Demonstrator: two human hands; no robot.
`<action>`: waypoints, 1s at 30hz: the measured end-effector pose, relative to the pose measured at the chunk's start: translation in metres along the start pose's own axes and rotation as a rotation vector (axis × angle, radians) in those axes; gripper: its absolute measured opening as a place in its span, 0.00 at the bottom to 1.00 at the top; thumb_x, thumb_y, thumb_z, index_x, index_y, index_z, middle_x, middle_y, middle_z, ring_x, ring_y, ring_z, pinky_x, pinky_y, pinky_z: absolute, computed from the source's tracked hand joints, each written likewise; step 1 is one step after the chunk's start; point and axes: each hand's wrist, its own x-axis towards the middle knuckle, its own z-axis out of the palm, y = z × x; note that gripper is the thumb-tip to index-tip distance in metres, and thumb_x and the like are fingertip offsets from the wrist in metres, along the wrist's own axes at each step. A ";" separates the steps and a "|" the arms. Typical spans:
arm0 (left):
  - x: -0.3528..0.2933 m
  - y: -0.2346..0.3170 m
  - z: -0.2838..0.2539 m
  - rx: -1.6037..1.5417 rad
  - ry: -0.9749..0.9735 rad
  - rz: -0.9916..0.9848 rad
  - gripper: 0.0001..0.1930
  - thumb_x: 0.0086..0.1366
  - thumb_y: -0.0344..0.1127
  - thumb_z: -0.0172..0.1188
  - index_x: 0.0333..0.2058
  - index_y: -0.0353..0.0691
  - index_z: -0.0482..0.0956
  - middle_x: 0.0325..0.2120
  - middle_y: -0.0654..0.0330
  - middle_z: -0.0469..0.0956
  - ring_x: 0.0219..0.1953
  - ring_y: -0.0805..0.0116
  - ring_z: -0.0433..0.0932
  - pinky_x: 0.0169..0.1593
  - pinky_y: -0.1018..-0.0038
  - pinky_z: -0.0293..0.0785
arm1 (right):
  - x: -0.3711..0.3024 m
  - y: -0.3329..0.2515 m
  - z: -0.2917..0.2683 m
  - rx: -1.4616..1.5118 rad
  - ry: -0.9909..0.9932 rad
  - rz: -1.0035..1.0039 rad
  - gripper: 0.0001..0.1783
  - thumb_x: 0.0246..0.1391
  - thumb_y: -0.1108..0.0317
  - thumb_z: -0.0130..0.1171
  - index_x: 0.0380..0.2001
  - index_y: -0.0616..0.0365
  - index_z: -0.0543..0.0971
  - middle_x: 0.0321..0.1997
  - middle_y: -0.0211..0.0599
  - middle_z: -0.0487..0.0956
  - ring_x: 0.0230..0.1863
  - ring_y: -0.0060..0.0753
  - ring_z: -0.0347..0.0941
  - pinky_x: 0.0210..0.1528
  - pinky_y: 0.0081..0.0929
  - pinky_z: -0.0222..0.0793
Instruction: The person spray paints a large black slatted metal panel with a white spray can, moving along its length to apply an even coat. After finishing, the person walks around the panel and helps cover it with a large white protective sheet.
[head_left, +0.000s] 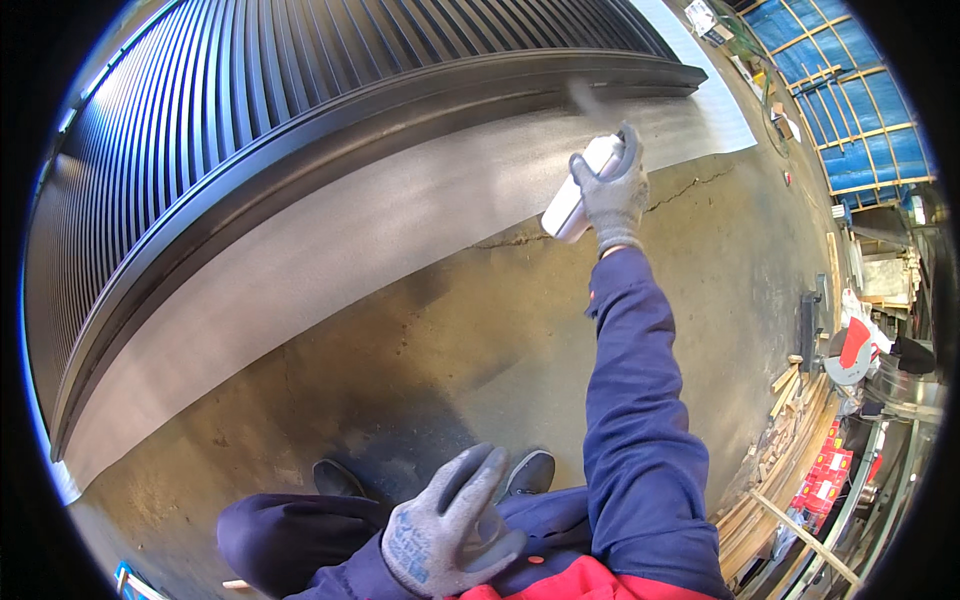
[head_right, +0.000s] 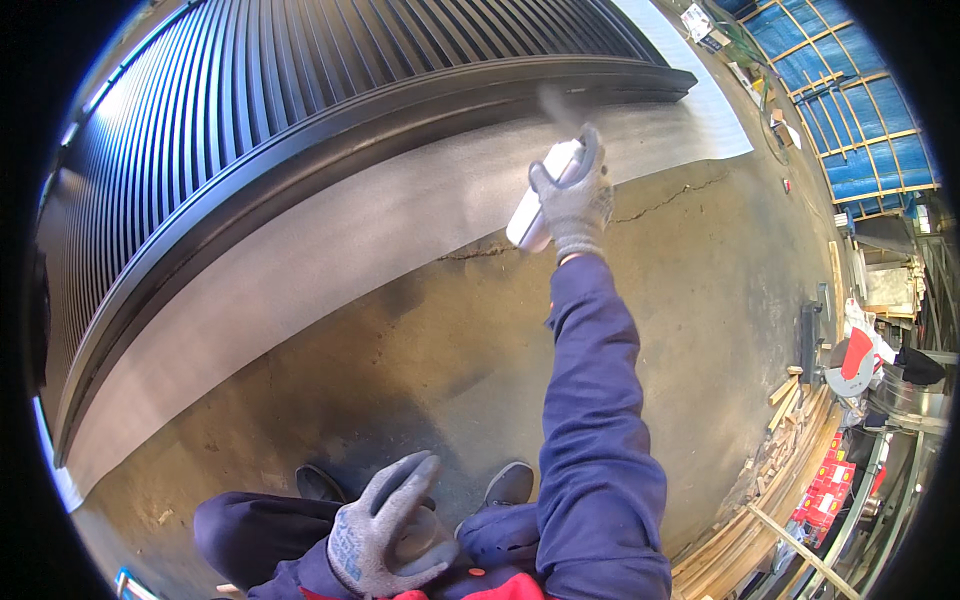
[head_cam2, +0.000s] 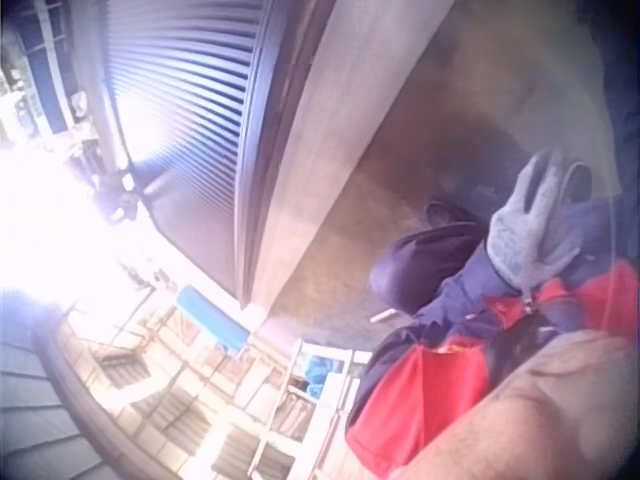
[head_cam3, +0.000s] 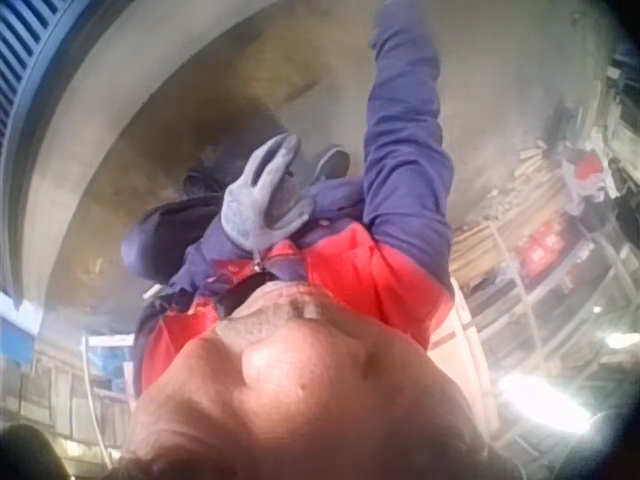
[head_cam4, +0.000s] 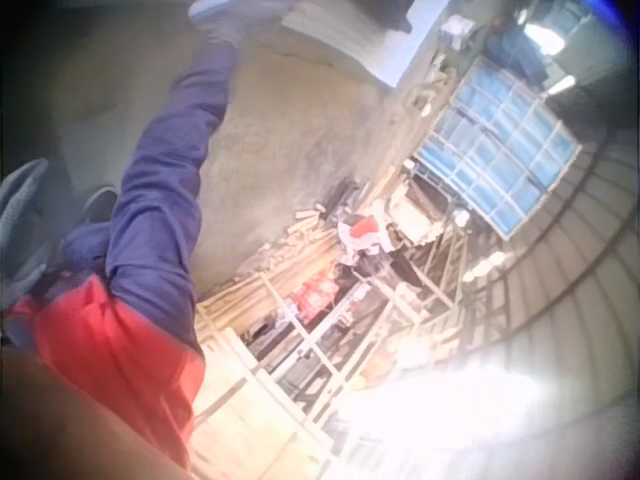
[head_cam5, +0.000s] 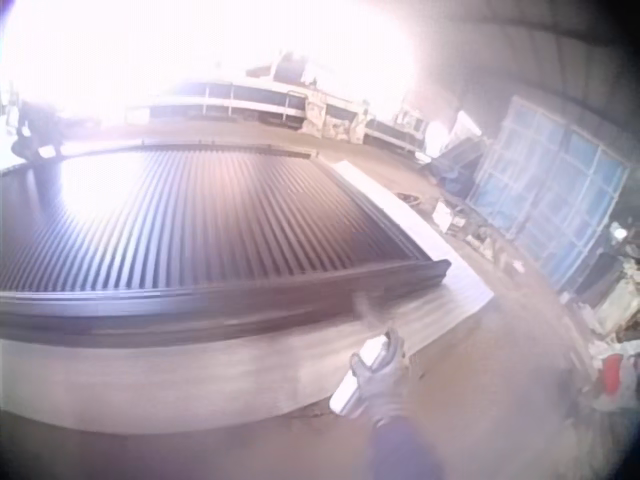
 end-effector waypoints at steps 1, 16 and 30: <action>0.000 0.002 -0.001 0.001 0.004 0.027 0.46 0.54 0.38 0.77 0.71 0.39 0.67 0.64 0.39 0.71 0.58 0.40 0.81 0.56 0.57 0.83 | -0.010 -0.009 0.001 0.041 -0.025 0.017 0.51 0.43 0.61 0.83 0.70 0.47 0.67 0.61 0.48 0.80 0.62 0.49 0.79 0.66 0.43 0.75; -0.024 0.022 -0.005 -0.016 0.083 0.174 0.44 0.54 0.40 0.77 0.69 0.38 0.70 0.63 0.38 0.72 0.55 0.40 0.82 0.53 0.57 0.84 | -0.150 -0.092 0.040 0.298 -0.343 -0.120 0.63 0.43 0.59 0.82 0.80 0.40 0.56 0.59 0.52 0.76 0.58 0.52 0.79 0.63 0.44 0.80; -0.028 0.022 0.001 0.018 0.071 0.208 0.43 0.55 0.40 0.76 0.69 0.35 0.69 0.63 0.37 0.71 0.57 0.39 0.81 0.53 0.59 0.84 | -0.135 -0.046 0.025 0.392 -0.211 0.049 0.60 0.39 0.68 0.84 0.76 0.42 0.64 0.63 0.47 0.75 0.64 0.47 0.74 0.64 0.42 0.78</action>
